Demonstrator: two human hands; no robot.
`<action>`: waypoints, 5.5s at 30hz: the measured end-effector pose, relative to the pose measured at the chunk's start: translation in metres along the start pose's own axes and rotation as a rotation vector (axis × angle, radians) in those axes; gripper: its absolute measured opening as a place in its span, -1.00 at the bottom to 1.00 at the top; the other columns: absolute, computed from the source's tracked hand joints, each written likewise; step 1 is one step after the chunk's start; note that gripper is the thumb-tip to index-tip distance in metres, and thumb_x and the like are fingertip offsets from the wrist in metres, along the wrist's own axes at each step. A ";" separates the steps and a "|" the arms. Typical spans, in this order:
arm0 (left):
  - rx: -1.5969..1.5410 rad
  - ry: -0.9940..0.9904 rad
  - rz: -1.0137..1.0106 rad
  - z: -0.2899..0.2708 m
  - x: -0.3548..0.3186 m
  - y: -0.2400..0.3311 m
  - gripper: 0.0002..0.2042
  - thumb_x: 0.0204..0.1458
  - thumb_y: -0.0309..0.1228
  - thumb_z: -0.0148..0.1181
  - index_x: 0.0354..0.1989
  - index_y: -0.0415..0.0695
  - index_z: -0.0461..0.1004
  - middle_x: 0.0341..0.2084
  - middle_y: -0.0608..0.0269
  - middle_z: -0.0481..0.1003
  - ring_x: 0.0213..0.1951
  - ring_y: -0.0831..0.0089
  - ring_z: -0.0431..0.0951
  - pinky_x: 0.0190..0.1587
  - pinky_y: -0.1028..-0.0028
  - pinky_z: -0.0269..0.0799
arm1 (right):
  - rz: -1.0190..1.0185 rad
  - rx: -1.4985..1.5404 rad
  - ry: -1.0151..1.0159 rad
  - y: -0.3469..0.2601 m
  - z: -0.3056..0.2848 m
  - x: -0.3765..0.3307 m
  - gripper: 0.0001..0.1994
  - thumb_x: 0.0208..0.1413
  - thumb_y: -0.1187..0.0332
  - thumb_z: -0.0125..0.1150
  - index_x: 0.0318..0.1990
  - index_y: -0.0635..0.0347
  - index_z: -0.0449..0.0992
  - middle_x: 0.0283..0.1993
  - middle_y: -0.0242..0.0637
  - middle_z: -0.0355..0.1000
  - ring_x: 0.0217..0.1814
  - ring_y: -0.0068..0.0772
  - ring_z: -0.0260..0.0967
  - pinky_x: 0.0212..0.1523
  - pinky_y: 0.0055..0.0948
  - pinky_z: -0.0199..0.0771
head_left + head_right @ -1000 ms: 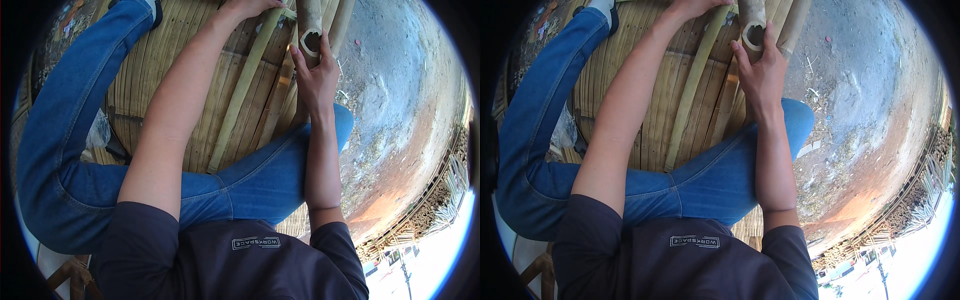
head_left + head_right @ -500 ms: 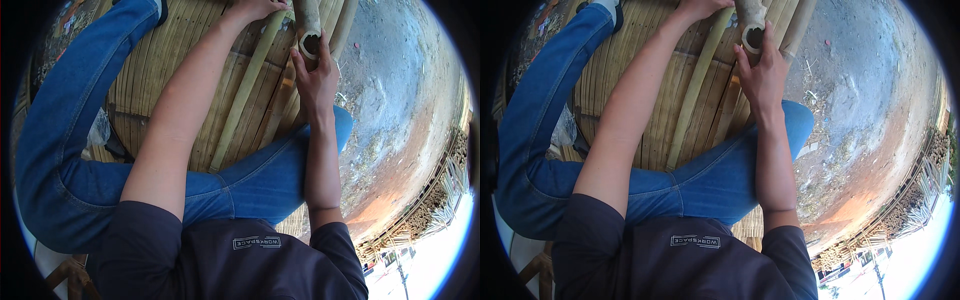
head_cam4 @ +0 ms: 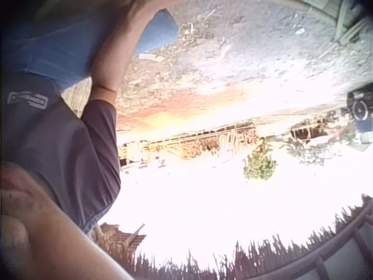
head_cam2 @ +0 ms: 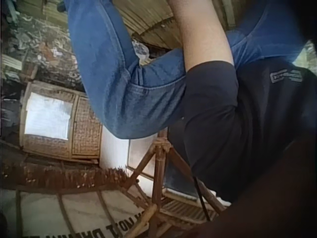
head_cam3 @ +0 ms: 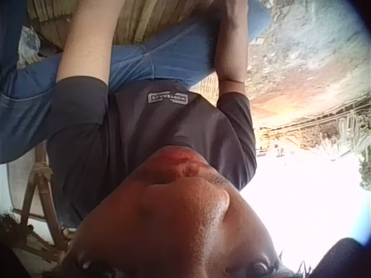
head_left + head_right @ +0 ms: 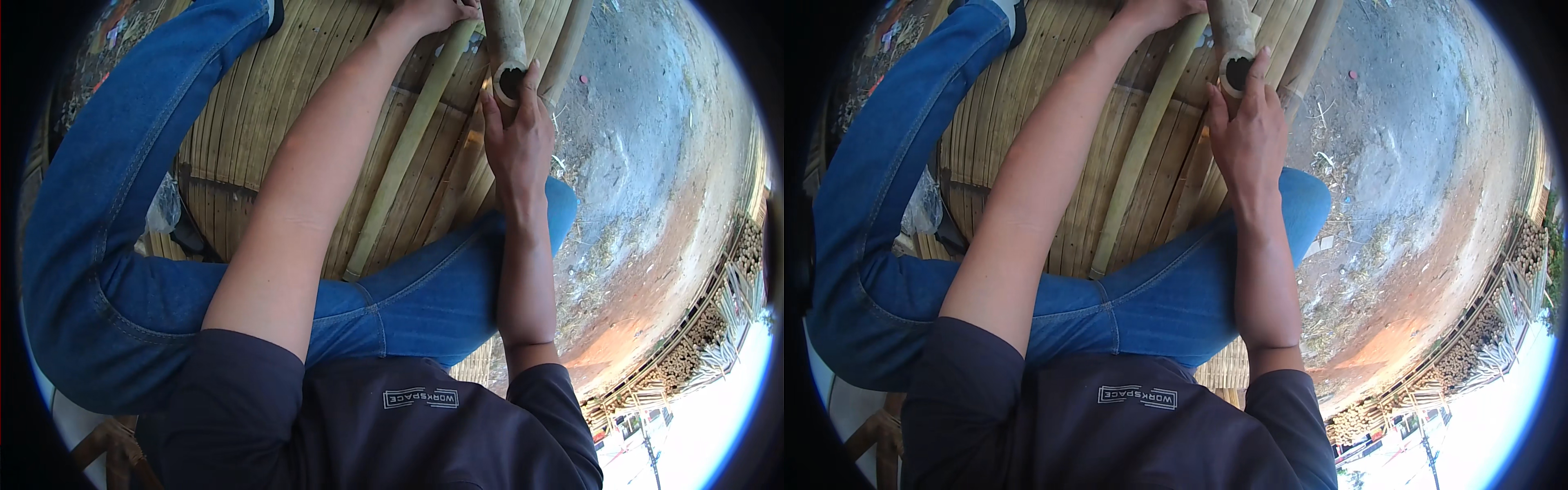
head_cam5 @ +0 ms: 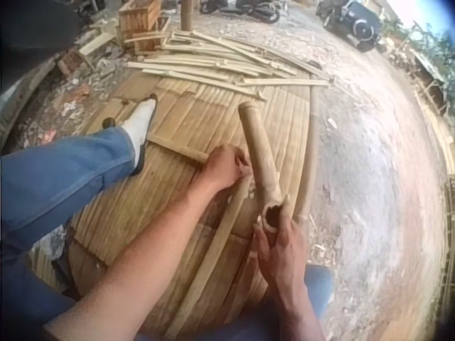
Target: The person uses a knife to trim a bamboo stalk and weaves thin bamboo strips around the frame by hand while sitting on a bamboo platform.
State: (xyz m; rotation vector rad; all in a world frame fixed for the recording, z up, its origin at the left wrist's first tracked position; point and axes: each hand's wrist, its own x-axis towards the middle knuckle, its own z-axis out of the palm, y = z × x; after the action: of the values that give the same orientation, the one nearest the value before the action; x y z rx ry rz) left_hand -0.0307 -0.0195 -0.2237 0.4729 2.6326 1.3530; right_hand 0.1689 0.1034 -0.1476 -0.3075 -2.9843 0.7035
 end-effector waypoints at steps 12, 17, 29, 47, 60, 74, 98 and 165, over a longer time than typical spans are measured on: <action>-0.179 -0.003 0.060 0.002 0.001 -0.002 -0.84 -0.12 -0.36 0.48 -0.47 -0.19 0.68 -0.52 0.15 0.66 -0.45 0.34 0.68 -0.31 0.36 0.58 | -0.033 0.010 0.207 -0.025 -0.007 -0.004 -0.18 0.25 0.22 0.24 0.51 0.38 -0.07 -0.08 0.13 0.51 -0.12 0.19 0.53 -0.19 -0.02 0.55; -0.012 0.047 -0.066 0.010 0.004 -0.005 -0.84 -0.13 -0.35 0.49 -0.41 -0.17 0.72 -0.52 0.15 0.67 -0.46 0.37 0.68 -0.30 0.36 0.58 | -0.015 -0.084 0.032 -0.017 0.003 -0.001 -0.17 0.25 0.24 0.26 0.50 0.41 -0.08 -0.07 0.18 0.49 -0.11 0.20 0.54 -0.17 -0.01 0.56; -0.182 0.033 0.091 0.005 0.000 -0.009 -0.82 -0.07 -0.34 0.40 -0.43 -0.22 0.66 -0.49 -0.01 0.65 -0.40 0.20 0.69 -0.31 0.26 0.56 | -0.047 -0.018 0.196 -0.027 -0.003 -0.004 -0.19 0.27 0.18 0.23 0.51 0.37 -0.05 -0.06 0.11 0.49 -0.17 0.17 0.55 -0.21 -0.03 0.57; -0.111 0.082 0.026 0.007 -0.003 -0.003 -0.82 -0.10 -0.34 0.39 -0.51 -0.22 0.64 -0.49 0.00 0.66 -0.41 0.21 0.69 -0.29 0.24 0.56 | 0.005 -0.084 0.053 -0.023 -0.002 -0.009 -0.17 0.26 0.20 0.24 0.50 0.42 -0.07 -0.05 0.15 0.48 -0.13 0.20 0.54 -0.16 -0.02 0.57; -0.205 -0.052 0.029 -0.003 -0.004 -0.001 -0.76 -0.07 -0.35 0.49 -0.26 -0.19 0.68 -0.37 0.13 0.68 -0.34 0.37 0.66 -0.22 0.37 0.57 | 0.005 0.219 0.200 -0.001 -0.005 0.003 -0.18 0.21 0.23 0.35 0.46 0.48 0.04 -0.05 0.15 0.53 -0.02 0.16 0.53 0.02 -0.09 0.50; -0.461 -0.252 -0.034 -0.019 0.008 -0.016 -0.63 0.00 -0.57 0.44 0.02 -0.23 0.57 -0.22 0.25 0.59 -0.23 0.50 0.56 -0.17 0.47 0.56 | 0.144 0.351 0.182 0.020 0.003 0.009 -0.21 0.17 0.23 0.38 0.41 0.52 0.14 0.00 0.21 0.57 0.07 0.10 0.58 0.09 -0.16 0.54; -1.292 -0.271 -0.625 -0.026 -0.027 -0.011 -0.69 0.36 -0.17 0.09 -0.02 -0.16 0.59 -0.28 0.16 0.66 -0.25 0.29 0.66 -0.16 0.32 0.62 | 0.211 0.435 0.088 0.022 0.001 0.008 -0.19 0.15 0.15 0.39 0.40 0.50 0.17 0.02 0.26 0.55 0.12 0.11 0.56 0.11 -0.18 0.54; -0.906 -0.327 0.073 -0.135 -0.021 0.220 -0.40 0.35 -0.46 0.05 0.53 0.15 0.08 -0.21 0.20 0.59 -0.39 0.62 0.45 -0.38 0.60 0.44 | 0.236 0.729 0.402 -0.002 -0.073 -0.034 -0.35 0.23 0.33 0.36 0.40 0.36 0.24 -0.11 -0.19 0.55 -0.30 -0.49 0.54 -0.30 -0.44 0.58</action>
State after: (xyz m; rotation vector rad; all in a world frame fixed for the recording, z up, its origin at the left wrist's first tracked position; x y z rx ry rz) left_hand -0.0007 -0.0103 0.0333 0.5694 1.5293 2.0599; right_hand 0.2091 0.1266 -0.0819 -0.6484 -2.1540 1.4701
